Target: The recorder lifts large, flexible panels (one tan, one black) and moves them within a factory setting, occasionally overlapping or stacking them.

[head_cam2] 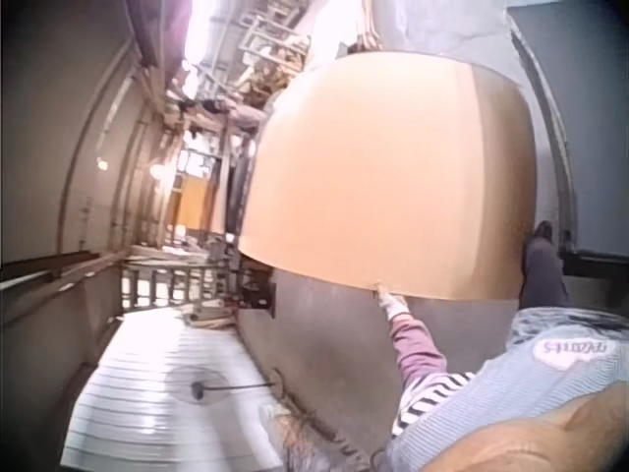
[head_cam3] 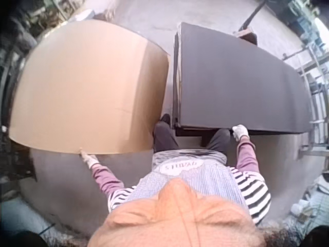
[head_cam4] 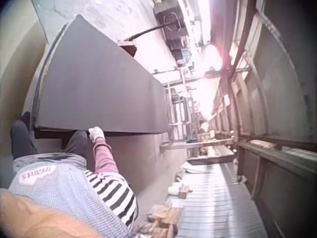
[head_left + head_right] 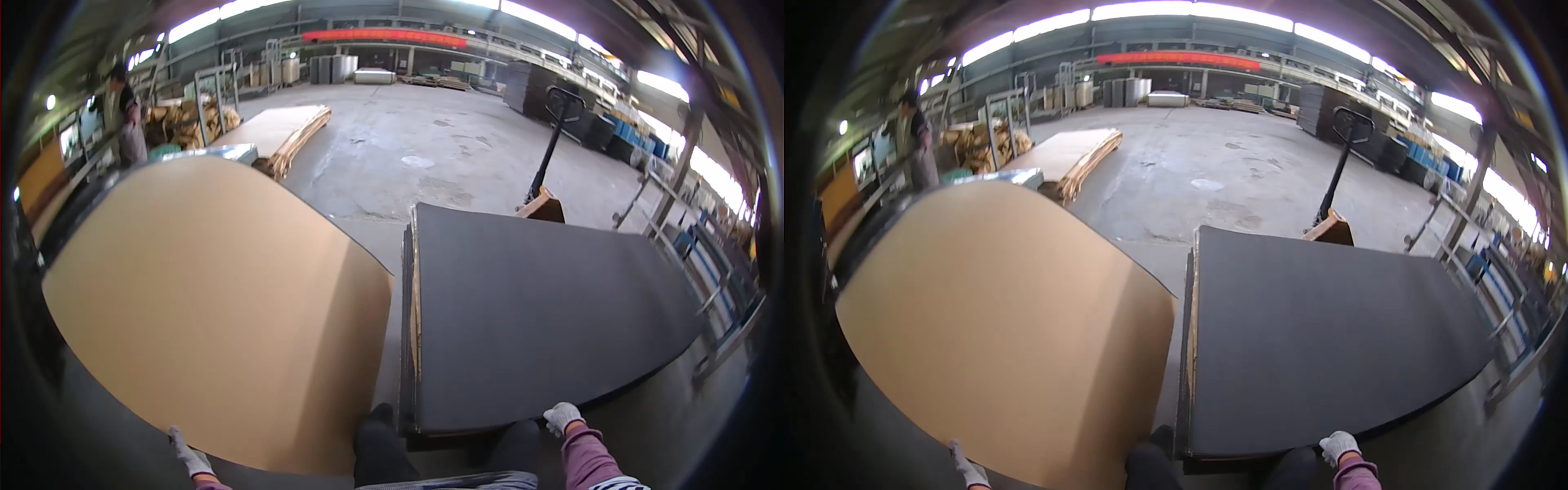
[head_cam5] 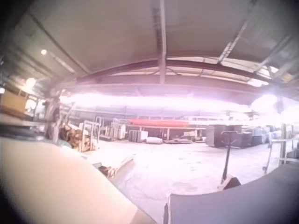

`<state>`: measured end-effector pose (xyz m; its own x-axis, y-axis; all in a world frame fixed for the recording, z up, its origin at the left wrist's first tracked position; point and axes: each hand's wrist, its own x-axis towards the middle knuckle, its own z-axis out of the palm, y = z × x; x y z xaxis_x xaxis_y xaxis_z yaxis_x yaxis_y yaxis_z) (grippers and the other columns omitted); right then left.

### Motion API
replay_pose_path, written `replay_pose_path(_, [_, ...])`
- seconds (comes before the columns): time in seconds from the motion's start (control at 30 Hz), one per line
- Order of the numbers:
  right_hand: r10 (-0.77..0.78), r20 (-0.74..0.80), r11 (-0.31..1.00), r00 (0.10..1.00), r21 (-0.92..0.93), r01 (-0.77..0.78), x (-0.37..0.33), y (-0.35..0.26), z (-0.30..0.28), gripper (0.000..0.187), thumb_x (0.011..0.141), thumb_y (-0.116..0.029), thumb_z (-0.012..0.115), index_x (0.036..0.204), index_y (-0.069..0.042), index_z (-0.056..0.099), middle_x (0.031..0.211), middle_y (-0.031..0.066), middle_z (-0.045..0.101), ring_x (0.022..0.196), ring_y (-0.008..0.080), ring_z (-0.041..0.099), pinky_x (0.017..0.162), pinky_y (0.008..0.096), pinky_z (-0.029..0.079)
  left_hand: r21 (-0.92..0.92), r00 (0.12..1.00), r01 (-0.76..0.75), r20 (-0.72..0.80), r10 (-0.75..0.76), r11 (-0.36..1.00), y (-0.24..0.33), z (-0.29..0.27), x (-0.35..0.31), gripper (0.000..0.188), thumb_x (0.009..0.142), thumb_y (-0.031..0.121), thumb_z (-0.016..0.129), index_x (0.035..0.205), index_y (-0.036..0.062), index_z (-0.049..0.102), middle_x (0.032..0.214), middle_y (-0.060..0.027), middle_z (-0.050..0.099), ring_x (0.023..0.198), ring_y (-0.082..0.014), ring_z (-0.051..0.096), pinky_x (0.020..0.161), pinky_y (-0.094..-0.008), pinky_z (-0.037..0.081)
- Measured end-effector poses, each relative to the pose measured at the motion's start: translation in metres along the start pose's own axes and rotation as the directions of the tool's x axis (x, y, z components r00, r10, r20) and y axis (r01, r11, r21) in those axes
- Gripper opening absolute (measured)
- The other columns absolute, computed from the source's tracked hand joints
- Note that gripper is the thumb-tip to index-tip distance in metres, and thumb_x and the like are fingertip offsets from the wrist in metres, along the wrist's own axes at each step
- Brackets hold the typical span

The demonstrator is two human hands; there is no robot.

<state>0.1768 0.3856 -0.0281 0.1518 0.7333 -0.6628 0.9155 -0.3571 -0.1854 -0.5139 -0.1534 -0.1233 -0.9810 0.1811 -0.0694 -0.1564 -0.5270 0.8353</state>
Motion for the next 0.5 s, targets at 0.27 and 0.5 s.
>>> replay_pose_path(0.27, [-0.168,-0.031,0.94,0.985,0.296,0.169,0.003,0.02,0.007,0.018,0.08,-0.016,0.056,0.073,-0.001,0.062,0.059,0.016,0.06,0.046,0.0277,0.058,0.041,0.0414,0.045,0.257,0.983,-0.149,0.139,0.117,0.955,0.124,0.175,-0.039,0.033,0.089,0.029,0.051,0.108,0.0027,0.059,0.102,-0.0074,0.059,0.094,-0.0223,0.056,0.085,-0.0363,0.047])
replay_pose_path(0.5, [-0.311,-0.257,0.439,0.915,0.815,0.378,-0.043,0.027,-0.046,0.012,0.087,-0.02,0.058,0.085,-0.008,0.059,0.06,0.002,0.053,0.047,0.012,0.048,0.041,0.029,0.039,0.133,0.299,-0.932,0.809,0.506,0.338,0.197,0.575,-0.103,0.021,0.093,0.017,0.05,0.082,0.0036,0.061,0.082,-0.0028,0.061,0.082,-0.0163,0.059,0.077,-0.0332,0.048])
